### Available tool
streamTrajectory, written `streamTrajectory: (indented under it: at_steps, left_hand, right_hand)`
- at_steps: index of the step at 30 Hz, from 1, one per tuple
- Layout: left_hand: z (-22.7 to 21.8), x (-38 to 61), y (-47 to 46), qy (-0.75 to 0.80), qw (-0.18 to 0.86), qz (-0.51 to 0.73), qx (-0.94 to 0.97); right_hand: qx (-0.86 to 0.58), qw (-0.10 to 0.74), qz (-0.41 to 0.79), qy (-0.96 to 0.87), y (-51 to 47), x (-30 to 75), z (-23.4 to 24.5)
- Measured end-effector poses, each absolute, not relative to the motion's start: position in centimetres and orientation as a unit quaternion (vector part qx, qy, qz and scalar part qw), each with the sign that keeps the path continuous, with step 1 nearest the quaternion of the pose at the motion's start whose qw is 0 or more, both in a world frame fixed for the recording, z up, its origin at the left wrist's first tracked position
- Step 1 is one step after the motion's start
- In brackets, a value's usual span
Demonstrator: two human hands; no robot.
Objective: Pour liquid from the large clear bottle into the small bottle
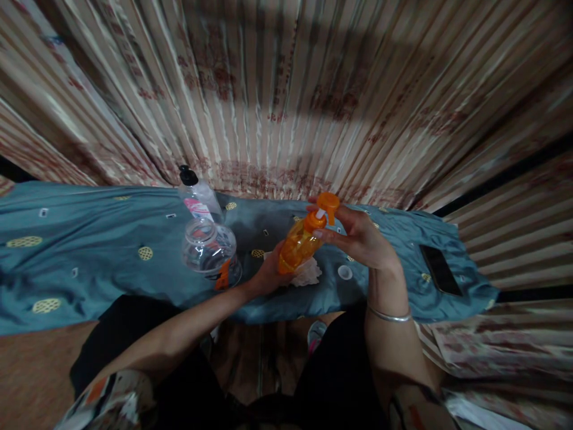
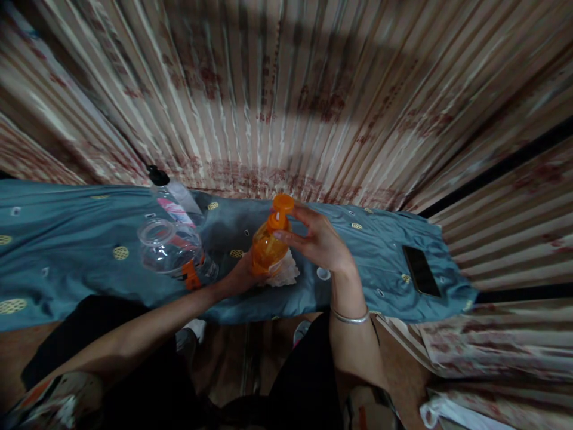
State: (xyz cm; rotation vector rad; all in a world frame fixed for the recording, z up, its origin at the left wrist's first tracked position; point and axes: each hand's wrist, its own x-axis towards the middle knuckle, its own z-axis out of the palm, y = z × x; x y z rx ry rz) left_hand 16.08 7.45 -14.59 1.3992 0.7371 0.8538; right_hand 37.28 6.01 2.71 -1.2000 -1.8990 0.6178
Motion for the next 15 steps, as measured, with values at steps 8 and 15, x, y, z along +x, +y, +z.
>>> streamTrajectory:
  at_steps: [8, 15]
  left_hand:
    - [-15.7, 15.9, 7.9, 0.321, 0.600, 0.383, 0.625]
    - [-16.1, 16.1, 7.9, 0.300, 0.611, 0.405, 0.610]
  right_hand:
    - [-0.516, 0.407, 0.175, -0.733, 6.0, 36.8, 2.7]
    - [-0.496, 0.406, 0.201, -0.741, 5.9, 37.1, 3.0]
